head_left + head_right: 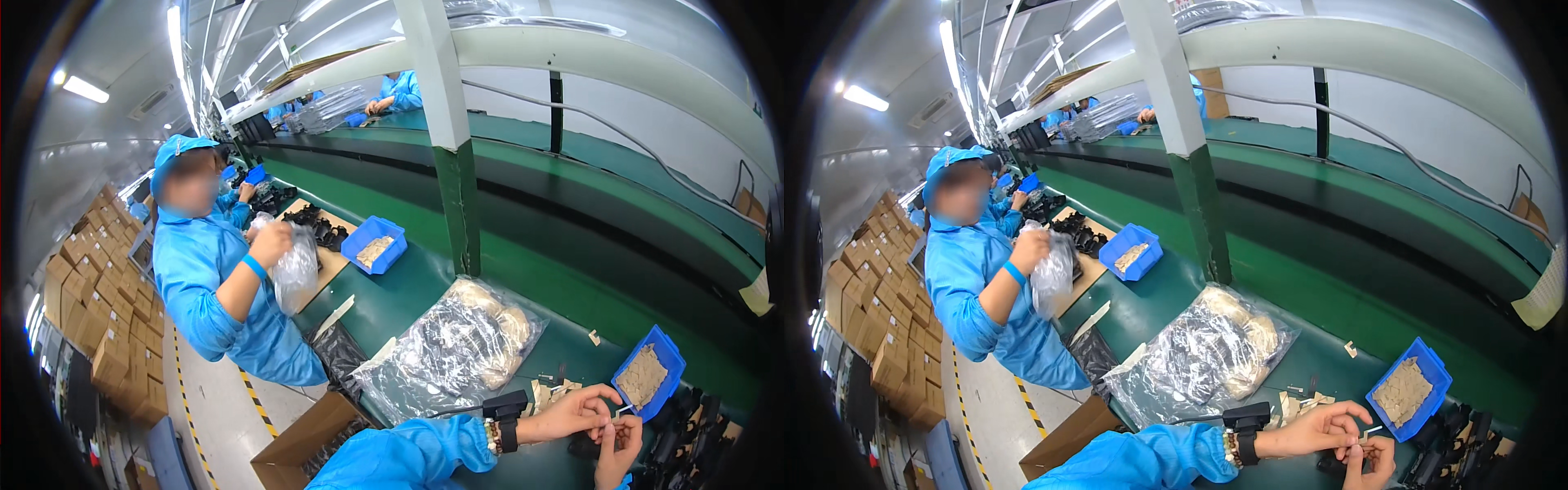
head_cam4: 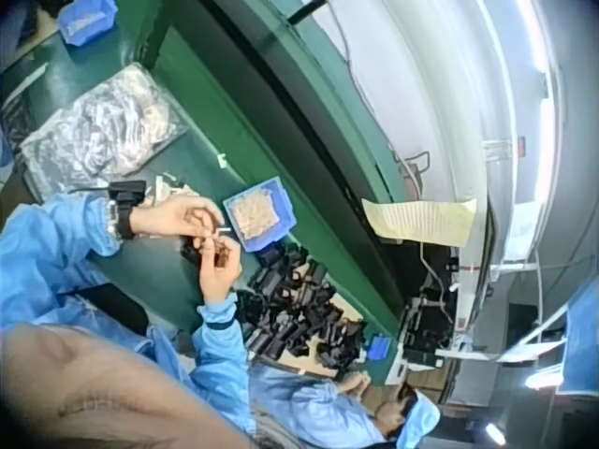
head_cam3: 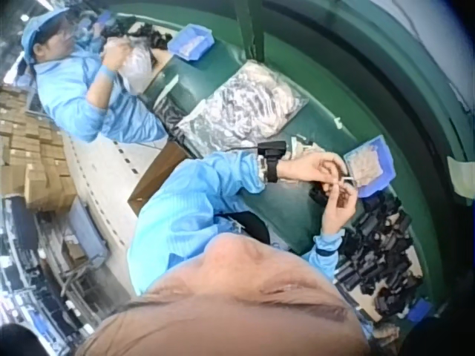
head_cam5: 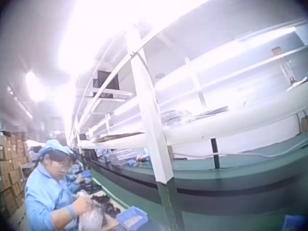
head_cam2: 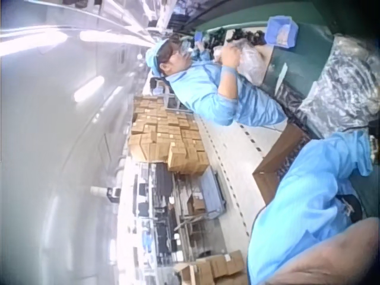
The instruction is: Manually assemble small plastic components and metal clips onto black plastic housings.
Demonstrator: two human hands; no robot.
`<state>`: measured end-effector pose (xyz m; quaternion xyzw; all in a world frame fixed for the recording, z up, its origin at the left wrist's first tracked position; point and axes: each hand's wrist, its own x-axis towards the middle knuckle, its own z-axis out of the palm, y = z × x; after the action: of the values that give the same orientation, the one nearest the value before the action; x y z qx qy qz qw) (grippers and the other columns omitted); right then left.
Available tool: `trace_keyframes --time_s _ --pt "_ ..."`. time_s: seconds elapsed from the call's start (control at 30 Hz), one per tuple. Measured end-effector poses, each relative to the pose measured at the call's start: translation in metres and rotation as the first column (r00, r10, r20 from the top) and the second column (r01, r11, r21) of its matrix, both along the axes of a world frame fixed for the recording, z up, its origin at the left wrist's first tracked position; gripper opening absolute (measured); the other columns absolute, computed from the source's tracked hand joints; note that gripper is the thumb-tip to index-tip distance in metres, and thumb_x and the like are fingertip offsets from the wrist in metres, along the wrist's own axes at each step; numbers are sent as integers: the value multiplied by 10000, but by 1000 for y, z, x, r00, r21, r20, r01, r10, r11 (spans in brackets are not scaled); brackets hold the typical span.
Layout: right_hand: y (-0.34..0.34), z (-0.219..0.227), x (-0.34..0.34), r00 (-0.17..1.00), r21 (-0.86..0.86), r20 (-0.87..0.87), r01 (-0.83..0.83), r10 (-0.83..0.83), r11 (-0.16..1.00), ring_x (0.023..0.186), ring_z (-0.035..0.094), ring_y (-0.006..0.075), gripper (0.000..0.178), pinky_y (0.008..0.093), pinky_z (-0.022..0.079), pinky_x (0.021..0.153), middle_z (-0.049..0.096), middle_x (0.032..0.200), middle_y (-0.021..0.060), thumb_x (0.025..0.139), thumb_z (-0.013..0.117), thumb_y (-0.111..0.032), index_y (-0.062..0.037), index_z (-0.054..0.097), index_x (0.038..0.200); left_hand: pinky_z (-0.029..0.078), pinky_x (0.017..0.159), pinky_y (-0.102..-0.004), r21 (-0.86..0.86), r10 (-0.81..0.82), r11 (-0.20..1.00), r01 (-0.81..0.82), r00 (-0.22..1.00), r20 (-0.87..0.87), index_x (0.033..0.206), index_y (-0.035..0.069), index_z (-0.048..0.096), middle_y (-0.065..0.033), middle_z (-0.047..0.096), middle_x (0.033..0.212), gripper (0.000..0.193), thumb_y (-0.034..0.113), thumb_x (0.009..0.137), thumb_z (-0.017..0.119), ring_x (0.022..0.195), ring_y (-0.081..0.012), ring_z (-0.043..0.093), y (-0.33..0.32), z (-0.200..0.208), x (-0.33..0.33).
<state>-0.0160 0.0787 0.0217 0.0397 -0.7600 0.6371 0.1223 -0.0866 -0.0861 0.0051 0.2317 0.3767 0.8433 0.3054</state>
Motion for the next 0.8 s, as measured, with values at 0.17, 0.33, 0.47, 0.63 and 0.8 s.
trace_keyframes --time_s 0.17,0.33,0.47,0.63,0.8 --pt "7 -4 -1 998 -72 47 -43 46 996 703 591 108 157 226 478 630 629 896 88 940 584 -37 6 558 1088 525 727 -242 -76 44 996 -40 998 51 1226 22 508 -45 611 959 290 23 945 580 794 -110 628 -2 -3 -1" --pt "-8 11 -25 974 197 -209 125 -83 972 622 610 110 71 240 485 576 656 772 74 853 673 22 11 662 923 546 854 -267 -292 228 914 -281 952 -205 1285 -12 507 -94 579 1129 547 -98 790 723 962 -136 625 -15 18 4" --pt "-2 17 -18 959 190 -265 148 -95 970 625 619 130 153 237 480 557 676 814 112 793 712 64 5 655 922 575 798 -285 -310 380 834 -456 883 -276 1144 -34 574 -128 650 1072 380 -121 797 701 934 -169 664 -1 15 12" --pt "1 17 -10 942 185 -323 155 -89 970 546 588 99 125 231 443 474 670 765 74 800 727 34 -19 663 894 565 808 -272 -270 438 842 -466 885 -160 1045 -48 639 -149 708 974 181 -78 867 653 897 -184 694 -2 12 19" --pt "12 22 -4 979 -67 -138 -159 148 985 650 609 104 108 238 481 580 673 829 86 886 652 -11 -13 611 986 555 780 -271 -280 458 785 -552 822 -337 909 -29 673 -126 712 942 110 -105 830 664 916 -189 683 -7 16 19"
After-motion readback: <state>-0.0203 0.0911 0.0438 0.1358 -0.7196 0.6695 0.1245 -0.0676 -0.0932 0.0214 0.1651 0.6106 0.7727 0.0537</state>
